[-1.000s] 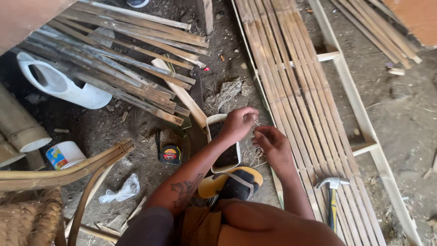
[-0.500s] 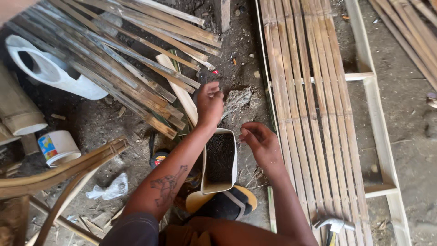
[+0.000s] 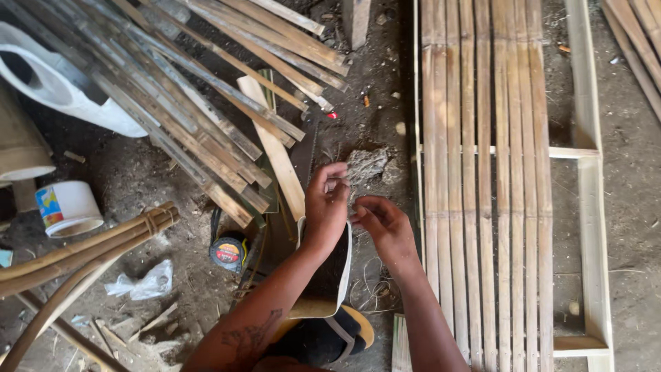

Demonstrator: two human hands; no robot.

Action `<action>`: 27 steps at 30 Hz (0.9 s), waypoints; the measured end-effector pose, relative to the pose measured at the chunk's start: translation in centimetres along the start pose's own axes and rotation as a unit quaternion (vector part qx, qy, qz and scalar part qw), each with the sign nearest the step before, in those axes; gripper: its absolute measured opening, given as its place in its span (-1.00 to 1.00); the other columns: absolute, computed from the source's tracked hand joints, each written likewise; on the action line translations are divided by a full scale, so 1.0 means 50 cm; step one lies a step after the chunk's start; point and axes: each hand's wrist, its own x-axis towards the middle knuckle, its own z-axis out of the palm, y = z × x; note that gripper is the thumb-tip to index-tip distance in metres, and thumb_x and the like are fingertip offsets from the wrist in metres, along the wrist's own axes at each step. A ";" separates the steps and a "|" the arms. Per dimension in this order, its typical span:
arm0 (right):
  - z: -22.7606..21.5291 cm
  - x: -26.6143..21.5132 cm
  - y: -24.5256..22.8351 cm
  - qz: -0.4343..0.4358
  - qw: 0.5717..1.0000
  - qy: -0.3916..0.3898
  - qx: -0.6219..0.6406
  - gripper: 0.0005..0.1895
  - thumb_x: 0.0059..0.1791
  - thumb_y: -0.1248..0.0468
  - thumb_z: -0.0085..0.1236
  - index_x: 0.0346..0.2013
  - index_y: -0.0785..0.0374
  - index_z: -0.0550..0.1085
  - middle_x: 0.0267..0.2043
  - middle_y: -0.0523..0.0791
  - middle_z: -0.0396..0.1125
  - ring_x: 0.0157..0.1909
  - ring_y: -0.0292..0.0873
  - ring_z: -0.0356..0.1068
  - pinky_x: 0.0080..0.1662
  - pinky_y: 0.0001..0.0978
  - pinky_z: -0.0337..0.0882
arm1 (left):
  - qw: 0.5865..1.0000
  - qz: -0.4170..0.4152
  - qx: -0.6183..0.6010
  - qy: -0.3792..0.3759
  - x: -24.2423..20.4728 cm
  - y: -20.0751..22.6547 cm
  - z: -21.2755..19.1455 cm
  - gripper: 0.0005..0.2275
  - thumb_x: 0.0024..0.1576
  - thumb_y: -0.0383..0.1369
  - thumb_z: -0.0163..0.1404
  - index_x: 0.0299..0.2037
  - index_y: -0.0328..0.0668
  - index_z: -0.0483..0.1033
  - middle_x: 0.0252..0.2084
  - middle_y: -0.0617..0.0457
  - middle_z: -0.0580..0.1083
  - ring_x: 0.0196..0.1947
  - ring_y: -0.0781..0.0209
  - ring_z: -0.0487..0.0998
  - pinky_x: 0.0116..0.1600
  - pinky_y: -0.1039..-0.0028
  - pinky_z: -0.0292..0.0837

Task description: The person assembles a bamboo frame by placing thin bamboo slats across a rectangular frame and securing them with nails using a hammer. The person repeatedly retrieves nails from a container and hammers them into the slats to fasten them to the frame.

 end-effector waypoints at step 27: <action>0.131 -0.174 -0.100 -0.012 0.991 0.059 -0.124 -0.64 0.06 0.29 0.10 0.10 0.45 0.45 -0.01 0.04 0.48 -0.04 -0.14 0.50 0.03 -0.30 0.51 | 0.990 0.125 -0.048 -0.048 -0.073 0.155 -0.126 -0.80 0.23 -0.63 -0.07 0.00 -0.25 0.47 -0.03 0.00 0.51 -0.08 0.24 0.57 -0.03 0.50 0.50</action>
